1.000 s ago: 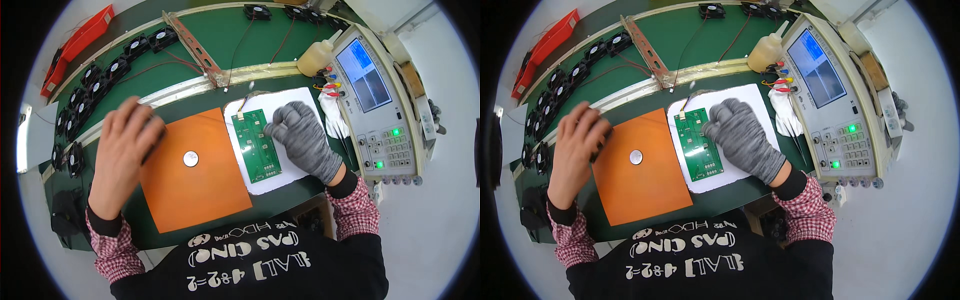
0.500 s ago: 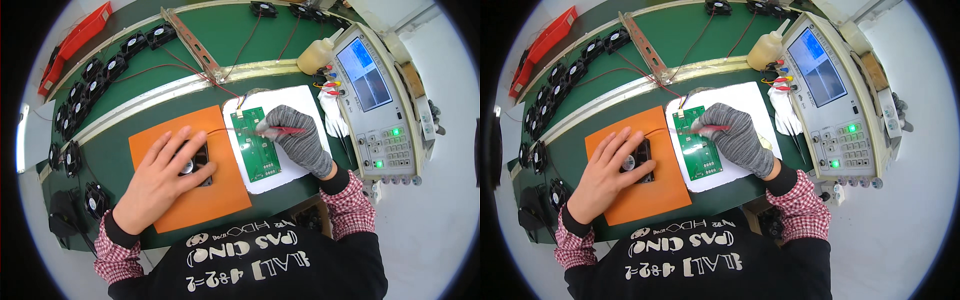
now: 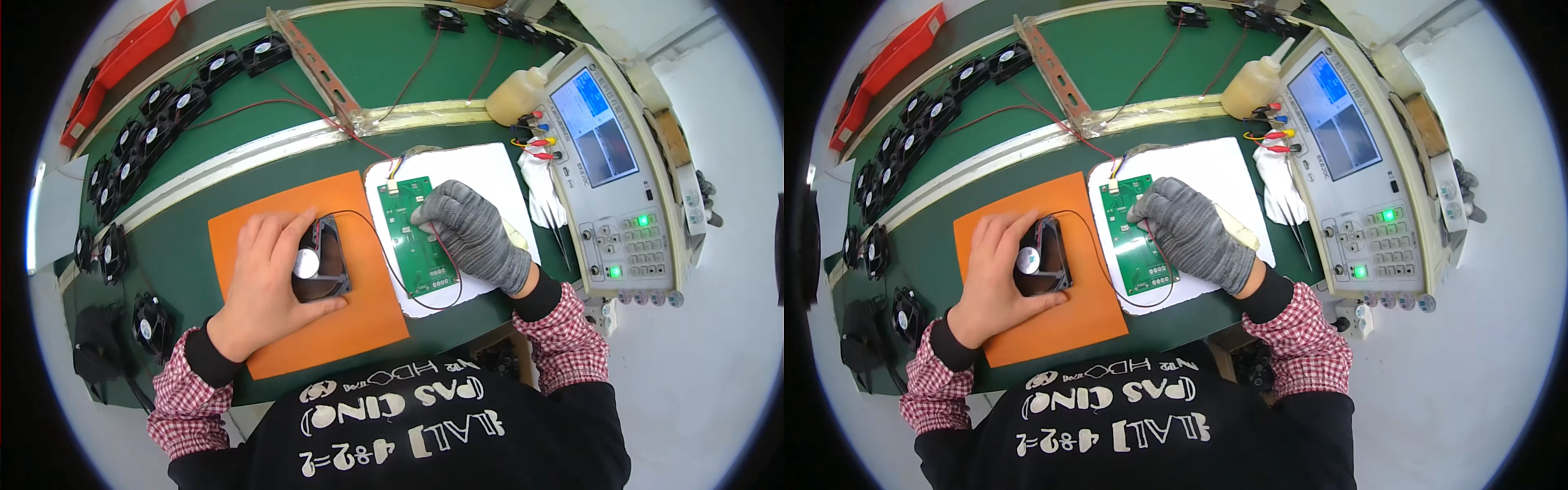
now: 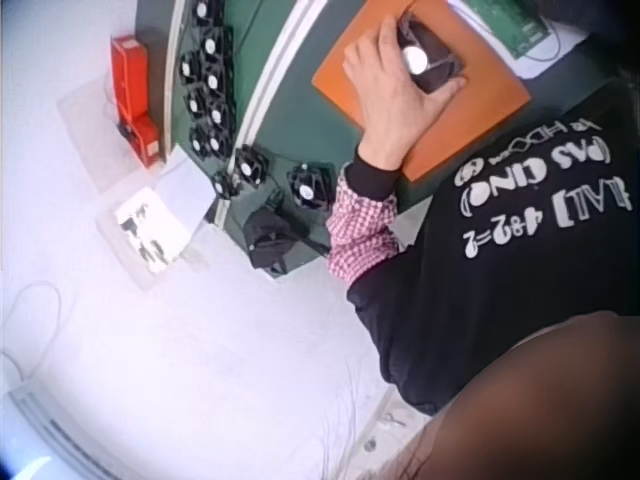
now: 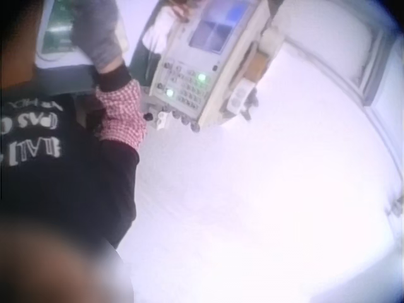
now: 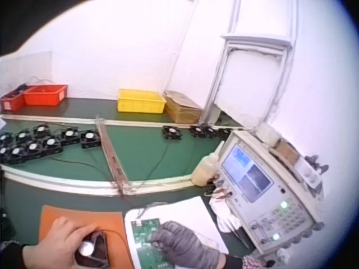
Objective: The person repeatedly picks up small black cooling fans from a green workbench and connects them to a green circuit board using red and black wires. After briefly testing each fan, the person disconnects it and places it back on the table. The process is repeated for multiple fans throughout the clip.
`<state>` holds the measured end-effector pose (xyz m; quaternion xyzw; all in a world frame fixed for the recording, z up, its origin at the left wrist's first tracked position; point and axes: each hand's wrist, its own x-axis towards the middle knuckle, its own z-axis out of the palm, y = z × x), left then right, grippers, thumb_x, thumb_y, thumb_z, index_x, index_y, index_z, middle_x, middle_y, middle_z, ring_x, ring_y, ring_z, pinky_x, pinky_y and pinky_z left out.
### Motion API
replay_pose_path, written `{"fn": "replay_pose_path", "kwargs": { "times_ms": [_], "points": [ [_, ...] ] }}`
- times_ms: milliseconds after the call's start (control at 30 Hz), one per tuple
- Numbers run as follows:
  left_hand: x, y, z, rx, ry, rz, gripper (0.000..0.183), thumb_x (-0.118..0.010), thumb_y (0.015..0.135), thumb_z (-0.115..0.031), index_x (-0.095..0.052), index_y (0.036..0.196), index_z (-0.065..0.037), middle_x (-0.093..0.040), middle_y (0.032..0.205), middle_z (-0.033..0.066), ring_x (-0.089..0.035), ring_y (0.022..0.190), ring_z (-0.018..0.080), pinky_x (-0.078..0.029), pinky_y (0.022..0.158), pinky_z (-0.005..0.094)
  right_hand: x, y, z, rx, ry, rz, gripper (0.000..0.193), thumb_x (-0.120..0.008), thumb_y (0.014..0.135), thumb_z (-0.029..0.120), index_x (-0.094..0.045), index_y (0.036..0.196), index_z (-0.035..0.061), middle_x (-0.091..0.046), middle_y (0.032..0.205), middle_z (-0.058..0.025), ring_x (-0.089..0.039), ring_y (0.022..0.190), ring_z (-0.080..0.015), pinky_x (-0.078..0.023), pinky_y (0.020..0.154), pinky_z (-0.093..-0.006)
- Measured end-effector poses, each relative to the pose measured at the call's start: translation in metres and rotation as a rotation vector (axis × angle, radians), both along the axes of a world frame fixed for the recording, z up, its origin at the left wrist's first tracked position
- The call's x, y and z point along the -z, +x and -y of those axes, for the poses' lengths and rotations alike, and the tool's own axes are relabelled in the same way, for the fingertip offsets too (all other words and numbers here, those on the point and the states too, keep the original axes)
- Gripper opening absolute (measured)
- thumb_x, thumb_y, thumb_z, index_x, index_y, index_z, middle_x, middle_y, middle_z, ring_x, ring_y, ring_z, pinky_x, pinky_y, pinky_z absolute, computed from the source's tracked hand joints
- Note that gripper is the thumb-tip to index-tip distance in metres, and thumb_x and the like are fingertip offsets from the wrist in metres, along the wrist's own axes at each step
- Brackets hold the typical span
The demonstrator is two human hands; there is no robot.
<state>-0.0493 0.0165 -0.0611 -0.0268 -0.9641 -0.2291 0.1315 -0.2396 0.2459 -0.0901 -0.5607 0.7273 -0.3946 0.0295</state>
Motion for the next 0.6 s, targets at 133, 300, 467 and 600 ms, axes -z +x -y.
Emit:
{"fn": "replay_pose_path", "kwargs": {
  "times_ms": [133,300,467,600],
  "points": [
    [-0.038,0.019,-0.010,0.134,-0.319,-0.367,0.094,-0.090,0.054,-0.038,-0.050,0.131,-0.002,-0.057,0.116,0.0133,-0.055,0.103,0.0324,-0.042,0.091,0.0463,-0.003,-0.012,-0.005,-0.026,-0.016,-0.019,0.015,-0.067,0.078,0.002,-0.066,0.091,0.0093,-0.060,0.088,-0.0086,-0.057,0.088,-0.0307,-0.049,0.082,-0.0406],
    [-0.066,0.054,-0.004,0.350,1.082,0.115,0.065,-0.075,0.079,-0.037,-0.050,0.125,0.000,-0.060,0.111,0.0173,-0.057,0.094,0.0288,-0.048,0.083,0.0411,0.003,-0.011,0.002,-0.010,0.011,-0.019,0.010,-0.068,0.080,0.004,-0.067,0.089,0.0077,-0.058,0.089,-0.0097,-0.056,0.089,-0.0302,-0.048,0.083,-0.0398],
    [-0.062,0.058,-0.004,0.306,0.991,0.009,0.076,-0.056,0.087,-0.062,-0.053,0.123,0.006,-0.059,0.109,0.0269,-0.063,0.085,0.0371,-0.056,0.068,0.0434,0.009,-0.012,-0.002,-0.003,-0.036,0.005,0.012,-0.070,0.079,0.005,-0.067,0.089,0.0090,-0.057,0.090,-0.0101,-0.056,0.089,-0.0302,-0.048,0.082,-0.0400],
    [-0.065,0.028,0.019,1.120,1.868,0.821,0.105,-0.023,0.090,-0.080,-0.050,0.123,0.016,-0.054,0.120,0.0413,-0.059,0.105,0.0538,-0.052,0.086,0.0546,0.008,-0.013,-0.003,0.001,-0.013,0.019,0.013,-0.070,0.078,0.005,-0.067,0.089,0.0086,-0.058,0.089,-0.0100,-0.056,0.088,-0.0302,-0.048,0.080,-0.0407]
  ]
}}
